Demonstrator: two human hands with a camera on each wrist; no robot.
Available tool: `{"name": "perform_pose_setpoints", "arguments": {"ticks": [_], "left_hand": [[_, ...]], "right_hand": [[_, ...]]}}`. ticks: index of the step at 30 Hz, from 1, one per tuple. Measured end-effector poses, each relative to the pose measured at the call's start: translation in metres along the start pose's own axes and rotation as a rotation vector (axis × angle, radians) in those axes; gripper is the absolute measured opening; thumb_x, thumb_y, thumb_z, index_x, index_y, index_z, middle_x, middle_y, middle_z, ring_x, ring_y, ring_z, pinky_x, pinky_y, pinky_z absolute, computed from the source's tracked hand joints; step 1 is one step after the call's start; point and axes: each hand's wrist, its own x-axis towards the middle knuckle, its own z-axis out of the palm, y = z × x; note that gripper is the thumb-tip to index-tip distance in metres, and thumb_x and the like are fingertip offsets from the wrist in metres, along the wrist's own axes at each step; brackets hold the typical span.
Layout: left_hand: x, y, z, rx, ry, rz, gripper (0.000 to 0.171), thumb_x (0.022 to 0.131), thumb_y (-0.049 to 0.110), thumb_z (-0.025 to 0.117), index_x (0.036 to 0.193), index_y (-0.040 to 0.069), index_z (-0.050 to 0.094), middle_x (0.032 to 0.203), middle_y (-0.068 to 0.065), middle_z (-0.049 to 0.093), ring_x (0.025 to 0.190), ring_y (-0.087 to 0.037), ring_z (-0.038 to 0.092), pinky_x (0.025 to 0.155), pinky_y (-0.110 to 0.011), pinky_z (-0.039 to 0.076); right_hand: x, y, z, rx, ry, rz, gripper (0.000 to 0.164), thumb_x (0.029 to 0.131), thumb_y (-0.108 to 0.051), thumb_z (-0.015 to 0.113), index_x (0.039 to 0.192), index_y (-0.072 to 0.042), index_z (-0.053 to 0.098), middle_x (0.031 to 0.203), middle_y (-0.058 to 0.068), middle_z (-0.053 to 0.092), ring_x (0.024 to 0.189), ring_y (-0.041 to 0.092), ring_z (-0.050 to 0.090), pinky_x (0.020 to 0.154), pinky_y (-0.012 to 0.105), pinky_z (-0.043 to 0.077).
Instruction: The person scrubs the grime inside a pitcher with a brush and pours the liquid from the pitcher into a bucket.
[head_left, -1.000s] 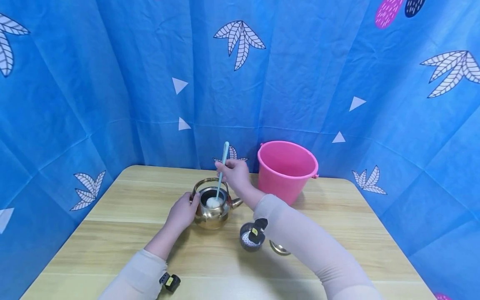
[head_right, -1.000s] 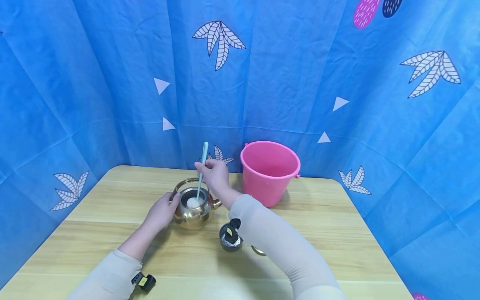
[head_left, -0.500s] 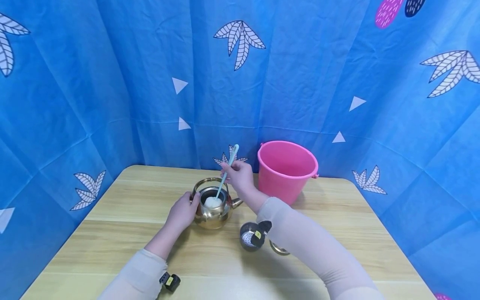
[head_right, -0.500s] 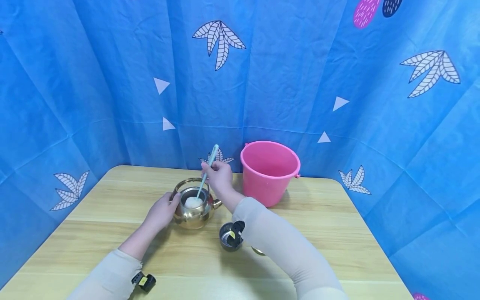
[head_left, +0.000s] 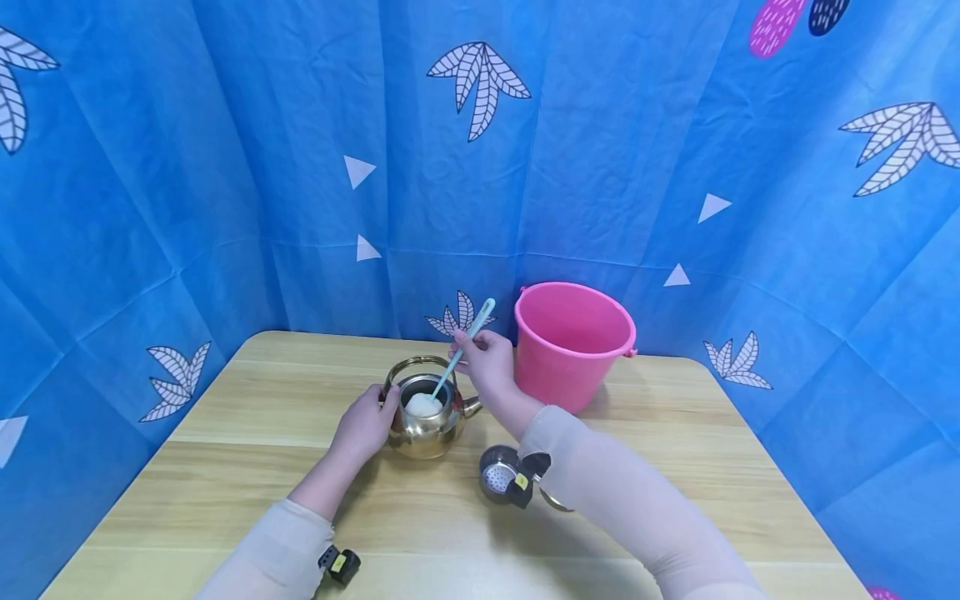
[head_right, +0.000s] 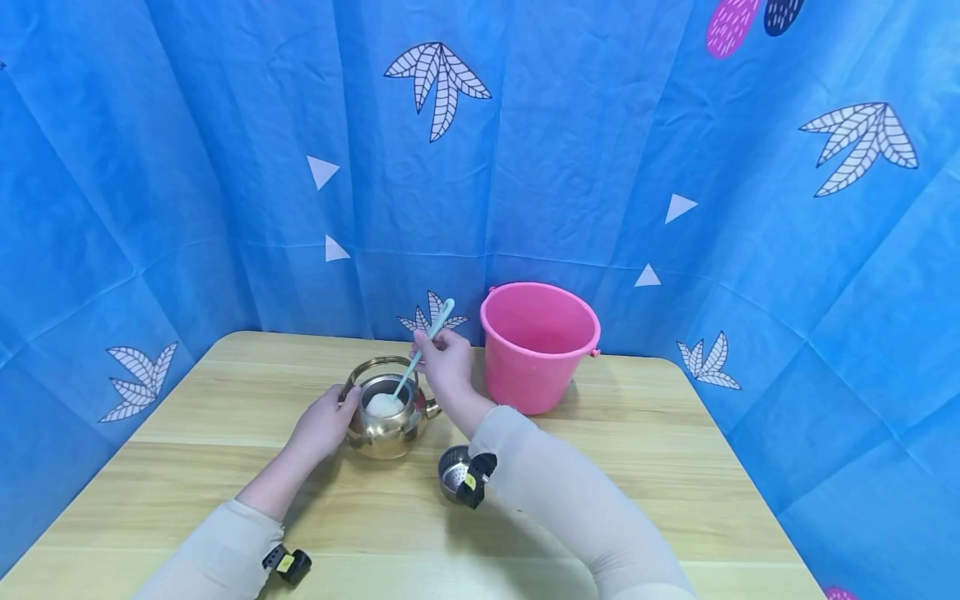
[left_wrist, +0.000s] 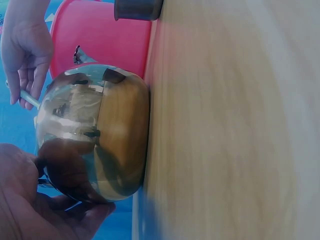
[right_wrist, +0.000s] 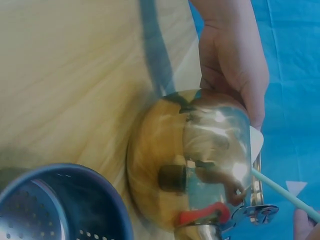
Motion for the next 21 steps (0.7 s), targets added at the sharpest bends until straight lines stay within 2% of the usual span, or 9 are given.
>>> {"name": "perform_pose_setpoints", "arguments": {"ticks": [5,10,15,21], "left_hand": [[0.0,0.0,0.0,-0.003,0.001,-0.002,0.043,0.109,0.038,0.034,0.099,0.005,0.059,0.114,-0.02,0.067,0.107,-0.038,0.063,0.088,-0.052,0.048],[0.0,0.001,0.0,-0.006,-0.004,-0.003,0.044,0.109,0.038,0.034,0.104,0.003,0.06,0.118,-0.021,0.066,0.111,-0.041,0.061,0.091,-0.054,0.048],[0.0,0.0,0.0,-0.003,-0.008,-0.002,0.047,0.109,0.038,0.033,0.113,-0.001,0.059,0.121,-0.024,0.065,0.115,-0.044,0.06,0.095,-0.056,0.047],[0.0,-0.001,0.0,0.007,-0.008,-0.003,0.047,0.109,0.037,0.033,0.113,-0.002,0.059,0.12,-0.025,0.065,0.114,-0.044,0.06,0.093,-0.056,0.047]], "right_hand": [[-0.003,0.0,-0.001,0.036,0.02,0.015,0.027,0.099,-0.019,0.065,0.109,0.006,0.064,0.105,0.024,0.07,0.105,0.039,0.069,0.079,0.034,0.06],[-0.006,0.002,-0.001,0.061,0.027,0.011,0.025,0.099,-0.019,0.065,0.108,0.004,0.064,0.101,0.018,0.071,0.107,0.039,0.068,0.08,0.033,0.06],[-0.009,0.003,-0.001,0.059,0.038,-0.002,0.027,0.099,-0.019,0.064,0.11,0.006,0.064,0.102,0.02,0.07,0.106,0.038,0.068,0.08,0.032,0.059],[-0.014,0.007,0.0,0.067,0.067,-0.04,0.028,0.099,-0.019,0.065,0.111,0.005,0.064,0.101,0.02,0.07,0.1,0.032,0.071,0.081,0.032,0.059]]}}
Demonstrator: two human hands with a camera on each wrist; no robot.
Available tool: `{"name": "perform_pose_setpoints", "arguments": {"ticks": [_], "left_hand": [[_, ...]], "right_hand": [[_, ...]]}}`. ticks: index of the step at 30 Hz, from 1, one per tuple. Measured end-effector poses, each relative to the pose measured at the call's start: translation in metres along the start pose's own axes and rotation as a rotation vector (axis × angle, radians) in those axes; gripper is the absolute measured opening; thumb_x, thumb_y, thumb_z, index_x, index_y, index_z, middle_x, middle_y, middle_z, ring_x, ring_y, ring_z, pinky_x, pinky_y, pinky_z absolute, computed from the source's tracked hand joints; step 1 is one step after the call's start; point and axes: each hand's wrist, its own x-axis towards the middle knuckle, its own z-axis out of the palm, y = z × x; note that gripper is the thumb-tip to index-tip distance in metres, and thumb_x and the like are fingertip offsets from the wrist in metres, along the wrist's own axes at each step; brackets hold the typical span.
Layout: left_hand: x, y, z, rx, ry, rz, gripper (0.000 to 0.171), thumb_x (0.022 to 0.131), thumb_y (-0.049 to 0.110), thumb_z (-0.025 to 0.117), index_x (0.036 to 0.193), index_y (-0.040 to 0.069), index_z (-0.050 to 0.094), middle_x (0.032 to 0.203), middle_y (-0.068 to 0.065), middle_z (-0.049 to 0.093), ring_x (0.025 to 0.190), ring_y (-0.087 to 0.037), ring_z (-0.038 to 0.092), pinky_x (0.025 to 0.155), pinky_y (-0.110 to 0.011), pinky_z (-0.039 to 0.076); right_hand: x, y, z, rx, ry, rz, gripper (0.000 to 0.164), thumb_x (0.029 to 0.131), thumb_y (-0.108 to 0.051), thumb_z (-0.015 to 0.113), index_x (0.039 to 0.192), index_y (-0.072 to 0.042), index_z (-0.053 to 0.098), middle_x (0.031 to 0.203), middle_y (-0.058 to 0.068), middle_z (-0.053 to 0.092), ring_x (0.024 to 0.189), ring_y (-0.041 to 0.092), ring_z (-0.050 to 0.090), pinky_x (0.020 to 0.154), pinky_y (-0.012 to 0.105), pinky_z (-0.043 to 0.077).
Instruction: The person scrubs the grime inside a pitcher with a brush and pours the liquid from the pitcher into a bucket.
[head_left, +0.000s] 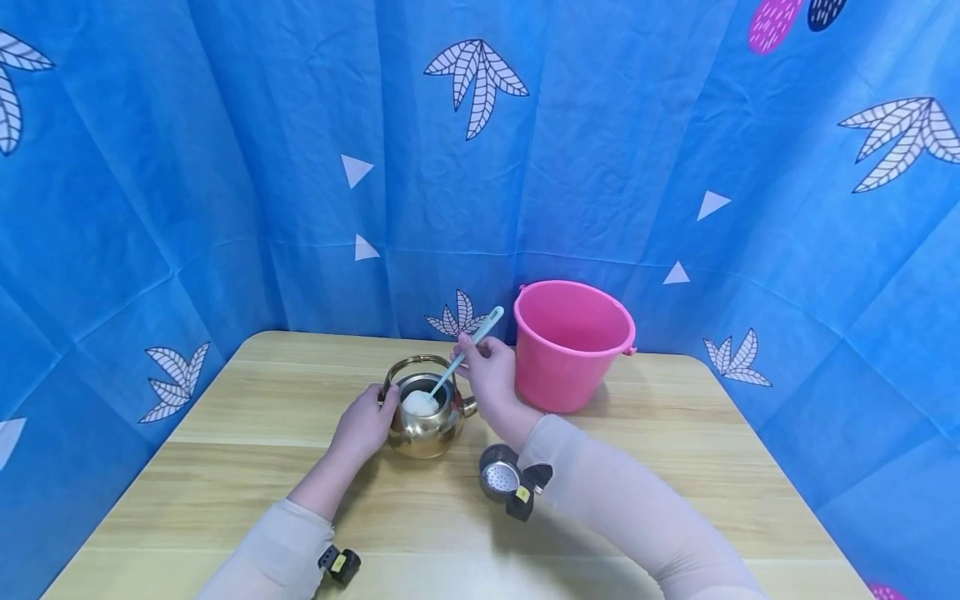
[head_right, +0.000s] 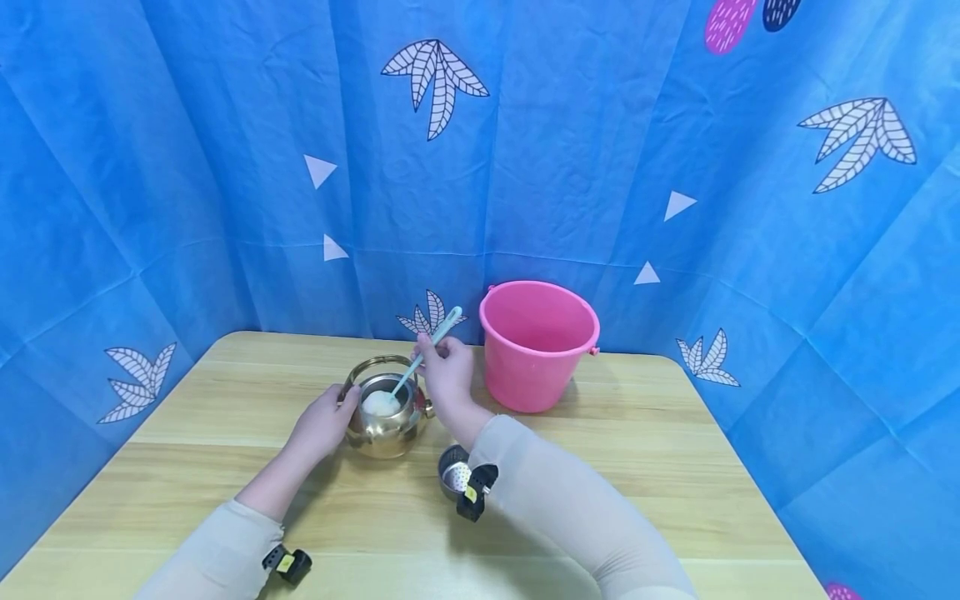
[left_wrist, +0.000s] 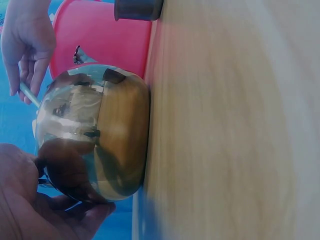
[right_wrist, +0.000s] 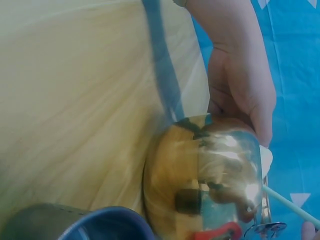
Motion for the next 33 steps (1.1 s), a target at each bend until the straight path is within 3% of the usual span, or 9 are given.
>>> {"name": "perform_pose_setpoints", "arguments": {"ticks": [15,26,33], "left_hand": [[-0.002,0.002,-0.001,0.005,-0.003,-0.002,0.05,0.109,0.037,0.033,0.12,-0.005,0.058,0.121,-0.027,0.064,0.115,-0.047,0.058,0.096,-0.058,0.046],[-0.003,0.003,-0.002,-0.006,-0.012,-0.003,0.047,0.109,0.037,0.034,0.113,-0.001,0.059,0.118,-0.024,0.066,0.113,-0.044,0.06,0.094,-0.056,0.047],[-0.003,0.003,-0.002,-0.011,-0.012,-0.003,0.044,0.109,0.038,0.033,0.104,0.002,0.06,0.114,-0.022,0.067,0.109,-0.042,0.062,0.091,-0.055,0.048]], "right_hand": [[-0.005,0.005,0.003,0.029,0.048,-0.016,0.024,0.099,-0.019,0.064,0.11,0.003,0.065,0.106,0.025,0.069,0.099,0.028,0.07,0.083,0.034,0.059],[-0.01,0.003,0.004,0.085,0.051,-0.025,0.018,0.1,-0.014,0.062,0.108,0.002,0.063,0.111,0.031,0.065,0.105,0.035,0.069,0.084,0.033,0.058],[-0.012,0.002,0.004,0.105,0.053,-0.034,0.018,0.099,-0.015,0.063,0.108,0.002,0.063,0.108,0.027,0.066,0.104,0.035,0.069,0.085,0.034,0.058]]}}
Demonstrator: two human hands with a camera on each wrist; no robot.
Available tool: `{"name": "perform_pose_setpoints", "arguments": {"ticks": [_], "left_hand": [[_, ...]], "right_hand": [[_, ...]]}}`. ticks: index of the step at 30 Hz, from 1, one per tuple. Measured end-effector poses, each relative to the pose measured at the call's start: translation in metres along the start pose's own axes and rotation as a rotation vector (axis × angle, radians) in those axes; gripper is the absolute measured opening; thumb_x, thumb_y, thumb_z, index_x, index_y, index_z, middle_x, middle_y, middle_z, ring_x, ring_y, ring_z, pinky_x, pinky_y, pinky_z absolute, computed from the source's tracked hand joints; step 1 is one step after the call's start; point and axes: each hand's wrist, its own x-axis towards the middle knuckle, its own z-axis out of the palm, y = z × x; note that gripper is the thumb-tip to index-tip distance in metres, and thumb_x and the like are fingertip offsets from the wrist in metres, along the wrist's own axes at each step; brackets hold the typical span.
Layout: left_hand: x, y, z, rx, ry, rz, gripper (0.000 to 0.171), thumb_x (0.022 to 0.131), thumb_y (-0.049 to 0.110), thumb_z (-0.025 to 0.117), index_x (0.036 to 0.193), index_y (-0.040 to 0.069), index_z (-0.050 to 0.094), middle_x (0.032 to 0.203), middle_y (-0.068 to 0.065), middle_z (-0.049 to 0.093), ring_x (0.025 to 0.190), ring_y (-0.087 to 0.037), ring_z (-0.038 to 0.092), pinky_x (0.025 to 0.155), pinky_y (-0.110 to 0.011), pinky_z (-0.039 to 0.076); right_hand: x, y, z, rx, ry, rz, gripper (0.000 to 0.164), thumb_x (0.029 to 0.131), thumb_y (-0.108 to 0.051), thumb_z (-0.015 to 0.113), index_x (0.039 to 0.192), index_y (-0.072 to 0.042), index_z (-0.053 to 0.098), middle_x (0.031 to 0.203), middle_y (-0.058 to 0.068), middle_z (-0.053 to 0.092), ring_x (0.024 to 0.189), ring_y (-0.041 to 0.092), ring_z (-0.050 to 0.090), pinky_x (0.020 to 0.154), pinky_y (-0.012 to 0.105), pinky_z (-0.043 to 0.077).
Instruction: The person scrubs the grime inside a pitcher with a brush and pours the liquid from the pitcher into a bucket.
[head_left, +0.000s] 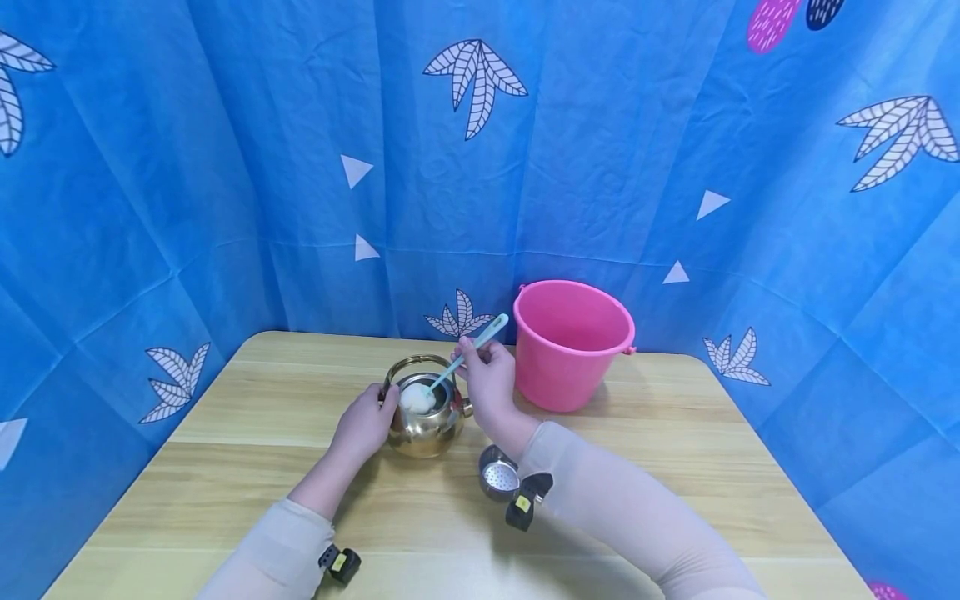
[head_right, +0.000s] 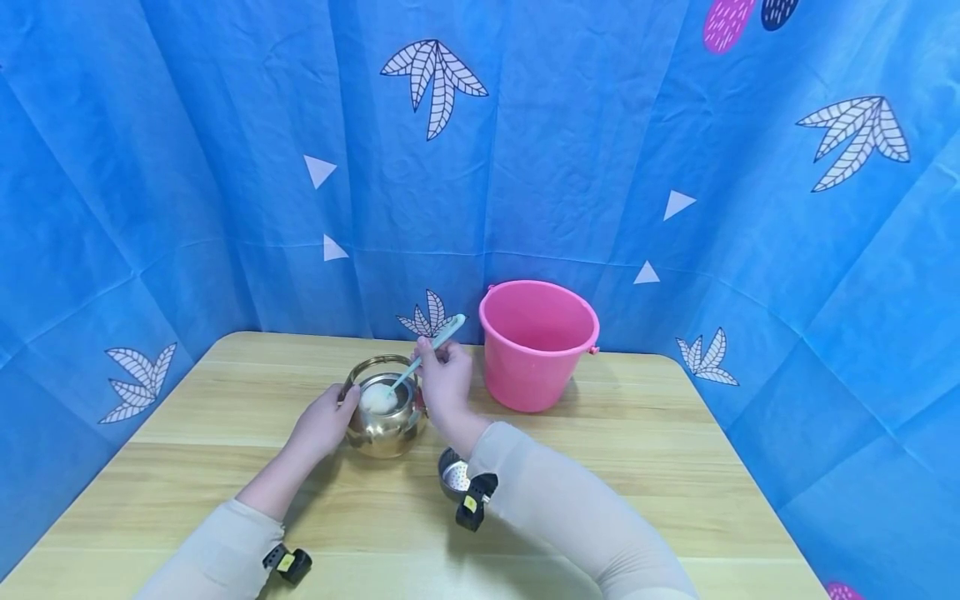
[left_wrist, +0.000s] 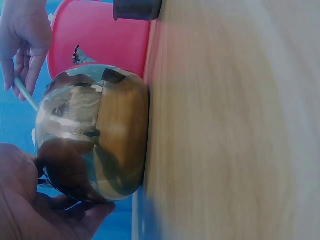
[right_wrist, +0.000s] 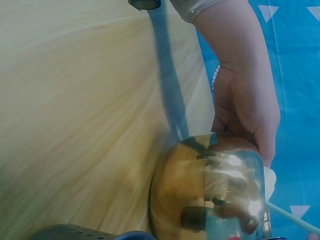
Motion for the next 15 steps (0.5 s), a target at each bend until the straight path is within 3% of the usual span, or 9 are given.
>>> {"name": "perform_pose_setpoints", "arguments": {"ticks": [5,8,15], "left_hand": [[-0.0006,0.0004,-0.0001,-0.009,-0.002,-0.005,0.044,0.109,0.039,0.033,0.1,0.004,0.059,0.113,-0.021,0.067,0.108,-0.041,0.062,0.091,-0.054,0.048],[-0.0009,0.0003,-0.0002,-0.004,-0.003,-0.007,0.046,0.109,0.039,0.033,0.105,0.002,0.059,0.115,-0.023,0.066,0.111,-0.042,0.061,0.092,-0.055,0.047],[-0.0002,-0.0004,0.0004,0.006,-0.007,-0.005,0.049,0.108,0.04,0.033,0.114,-0.002,0.059,0.12,-0.024,0.065,0.114,-0.044,0.059,0.095,-0.056,0.047]], "right_hand": [[-0.0007,0.0,-0.0003,0.004,-0.005,-0.004,0.018,0.099,-0.015,0.063,0.108,0.002,0.063,0.108,0.027,0.066,0.104,0.035,0.069,0.086,0.035,0.058],[-0.0012,0.0,-0.0005,-0.002,-0.002,-0.009,0.019,0.099,-0.016,0.064,0.107,0.001,0.063,0.104,0.021,0.068,0.101,0.031,0.07,0.086,0.035,0.058],[-0.0025,-0.001,0.0003,0.0,-0.01,-0.026,0.021,0.099,-0.017,0.065,0.107,0.003,0.062,0.102,0.021,0.068,0.1,0.03,0.07,0.086,0.034,0.058]]}}
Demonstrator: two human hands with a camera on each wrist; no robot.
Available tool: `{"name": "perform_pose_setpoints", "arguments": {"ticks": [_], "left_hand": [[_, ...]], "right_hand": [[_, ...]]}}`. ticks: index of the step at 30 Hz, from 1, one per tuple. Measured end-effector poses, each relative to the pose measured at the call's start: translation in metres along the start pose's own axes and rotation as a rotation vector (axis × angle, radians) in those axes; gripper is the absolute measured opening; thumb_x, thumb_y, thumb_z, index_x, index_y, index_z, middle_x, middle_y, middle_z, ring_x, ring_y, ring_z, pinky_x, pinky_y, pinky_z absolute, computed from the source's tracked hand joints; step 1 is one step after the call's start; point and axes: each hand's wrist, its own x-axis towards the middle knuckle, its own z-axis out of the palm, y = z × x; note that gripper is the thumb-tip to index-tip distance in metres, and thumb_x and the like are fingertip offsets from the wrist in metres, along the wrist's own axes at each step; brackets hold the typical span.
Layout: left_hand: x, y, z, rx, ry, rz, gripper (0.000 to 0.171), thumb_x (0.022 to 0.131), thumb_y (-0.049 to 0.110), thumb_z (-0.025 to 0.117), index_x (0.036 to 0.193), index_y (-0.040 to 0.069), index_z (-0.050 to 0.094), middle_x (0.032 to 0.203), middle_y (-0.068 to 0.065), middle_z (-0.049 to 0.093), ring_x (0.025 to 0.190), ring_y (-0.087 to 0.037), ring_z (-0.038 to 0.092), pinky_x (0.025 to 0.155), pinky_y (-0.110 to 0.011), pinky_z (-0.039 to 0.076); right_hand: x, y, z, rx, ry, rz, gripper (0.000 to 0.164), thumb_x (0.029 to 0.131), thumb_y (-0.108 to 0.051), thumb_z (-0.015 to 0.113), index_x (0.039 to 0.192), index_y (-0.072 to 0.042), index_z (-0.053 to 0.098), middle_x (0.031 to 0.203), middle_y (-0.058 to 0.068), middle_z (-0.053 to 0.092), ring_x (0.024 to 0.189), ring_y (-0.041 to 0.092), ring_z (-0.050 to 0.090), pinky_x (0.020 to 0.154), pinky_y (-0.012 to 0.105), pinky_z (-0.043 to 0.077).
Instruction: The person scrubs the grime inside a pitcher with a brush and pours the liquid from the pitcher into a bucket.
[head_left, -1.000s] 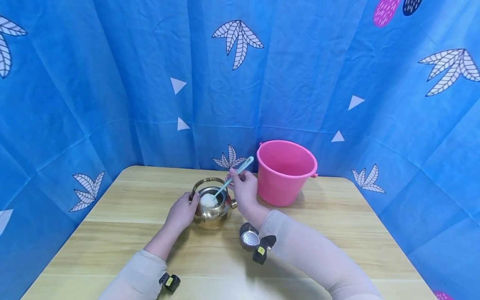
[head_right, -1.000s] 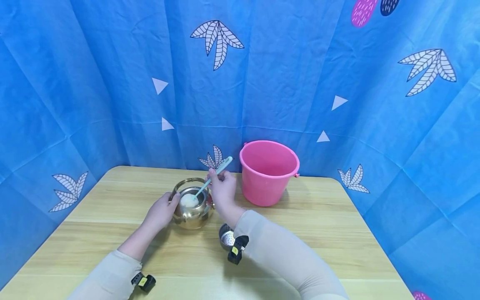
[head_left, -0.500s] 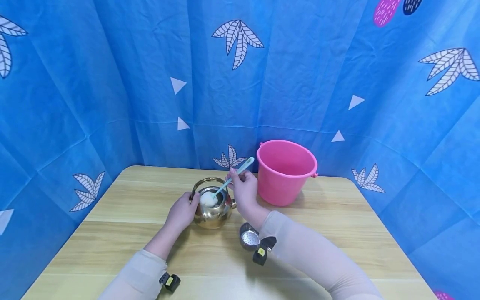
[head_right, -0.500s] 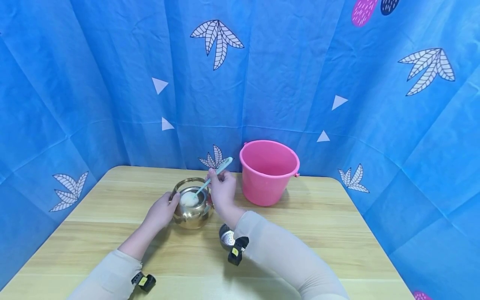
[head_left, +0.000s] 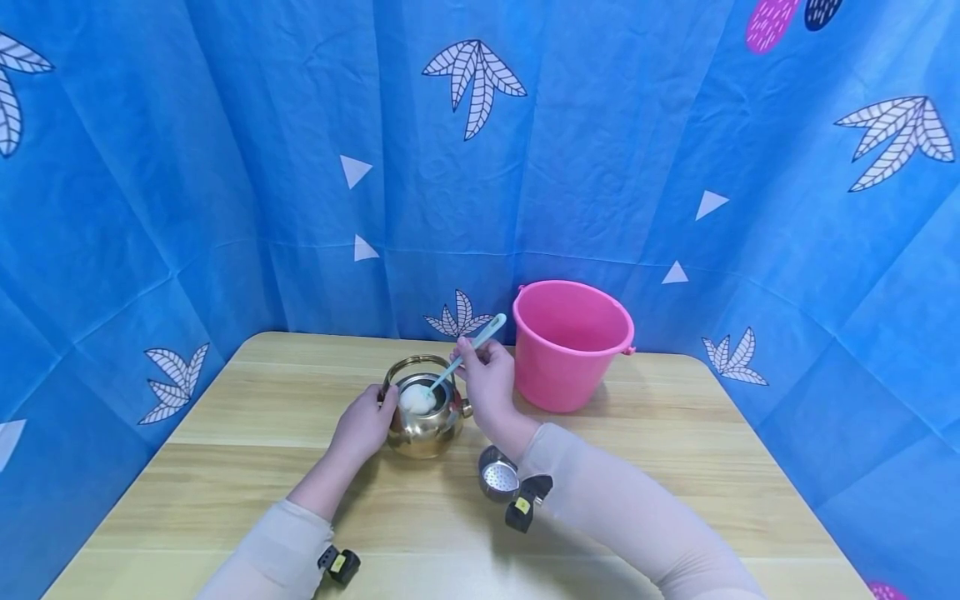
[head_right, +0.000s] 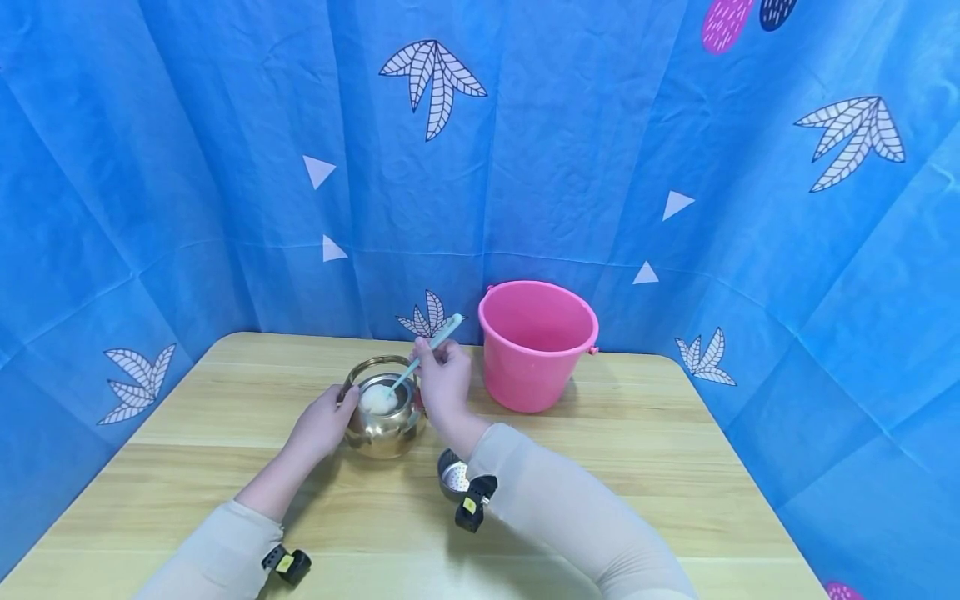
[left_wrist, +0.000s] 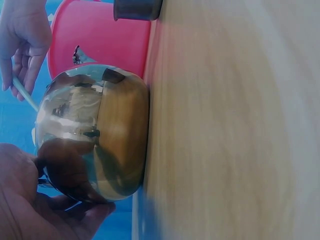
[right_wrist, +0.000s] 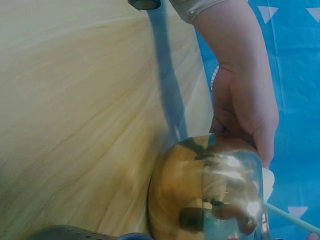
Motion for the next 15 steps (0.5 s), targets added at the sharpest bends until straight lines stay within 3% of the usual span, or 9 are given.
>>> {"name": "perform_pose_setpoints", "arguments": {"ticks": [4,9,15], "left_hand": [[0.0006,-0.0008,0.0004,-0.002,0.001,0.001,0.049,0.108,0.039,0.033,0.116,-0.002,0.059,0.12,-0.024,0.065,0.113,-0.043,0.06,0.093,-0.055,0.047],[0.001,-0.0013,0.0,-0.006,0.0,0.003,0.049,0.109,0.039,0.032,0.116,-0.002,0.059,0.121,-0.023,0.065,0.113,-0.041,0.06,0.092,-0.054,0.047],[0.0012,-0.0019,-0.0002,-0.004,0.003,0.008,0.047,0.109,0.039,0.033,0.11,0.001,0.059,0.119,-0.022,0.066,0.112,-0.04,0.061,0.091,-0.053,0.048]], "right_hand": [[-0.0003,-0.0006,0.0004,0.008,-0.001,0.005,0.022,0.098,-0.017,0.065,0.108,0.003,0.061,0.101,0.02,0.068,0.1,0.03,0.07,0.087,0.036,0.057],[-0.0003,-0.0029,-0.0005,-0.017,-0.011,0.021,0.022,0.1,-0.014,0.062,0.112,0.005,0.061,0.111,0.03,0.065,0.107,0.037,0.068,0.089,0.038,0.057],[-0.0011,-0.0012,-0.0007,-0.031,-0.008,-0.013,0.021,0.099,-0.018,0.065,0.107,0.001,0.062,0.103,0.022,0.069,0.103,0.035,0.069,0.085,0.033,0.058]]}}
